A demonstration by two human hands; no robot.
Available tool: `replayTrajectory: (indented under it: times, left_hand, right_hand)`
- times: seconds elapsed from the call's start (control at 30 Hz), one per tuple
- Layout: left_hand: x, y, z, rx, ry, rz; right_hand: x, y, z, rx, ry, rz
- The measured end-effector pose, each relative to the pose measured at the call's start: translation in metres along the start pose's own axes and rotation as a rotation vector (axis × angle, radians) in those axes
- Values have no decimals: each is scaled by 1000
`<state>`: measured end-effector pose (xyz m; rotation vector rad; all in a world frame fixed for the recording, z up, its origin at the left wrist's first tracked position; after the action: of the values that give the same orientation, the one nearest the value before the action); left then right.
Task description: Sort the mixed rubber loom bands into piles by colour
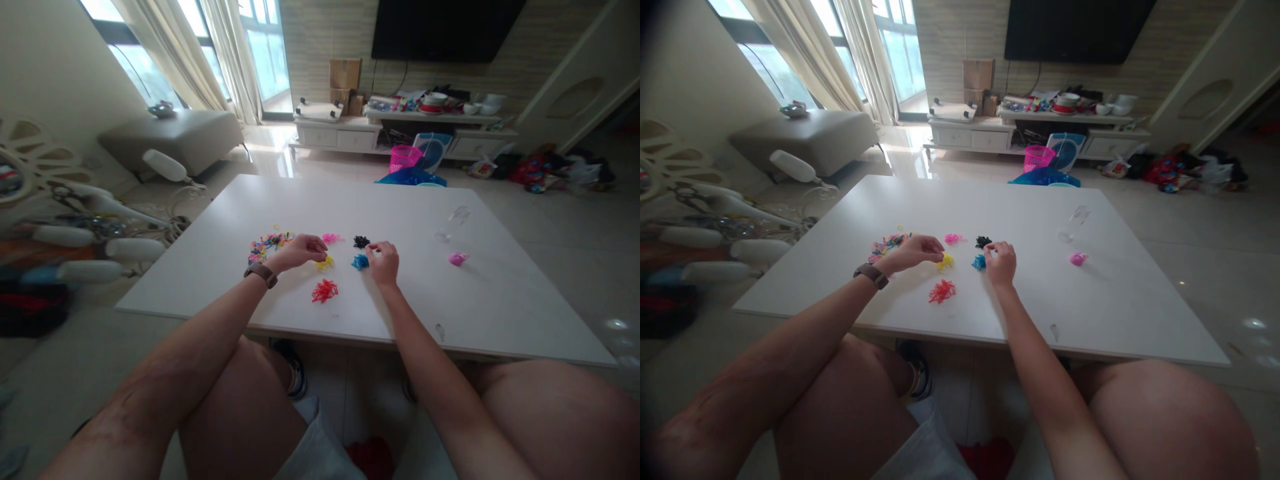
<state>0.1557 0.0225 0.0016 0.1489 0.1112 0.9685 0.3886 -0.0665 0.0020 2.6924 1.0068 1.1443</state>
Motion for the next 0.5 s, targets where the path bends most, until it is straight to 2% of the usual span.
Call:
replayTrajectory:
  times: [0.13, 0.27, 0.37, 0.5]
  left_hand:
    - [2, -2, -2, 3, -3, -12]
    - [3, -4, -2, -19, 4, 4]
    - [3, -5, 0, -28, 15, 22]
    - [4, -6, 5, -34, 11, 50]
  right_hand:
    - [27, -8, 37, -69, 2, 15]
    - [31, -24, 54, -102, 0, -36]
    - [27, -20, 49, -80, 27, -17]
    - [17, -7, 21, -28, 114, -18]
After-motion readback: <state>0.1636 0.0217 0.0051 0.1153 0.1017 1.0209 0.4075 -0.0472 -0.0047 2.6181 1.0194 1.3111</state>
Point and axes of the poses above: each hand's wrist, its own x-axis towards the middle knuckle, its own y-axis out of the back of the hand, z = x × y, the point moved 10 cm from there along x, towards the middle knuckle, and after that the axes turned 9 degrees about z, right-handed, at the moved point
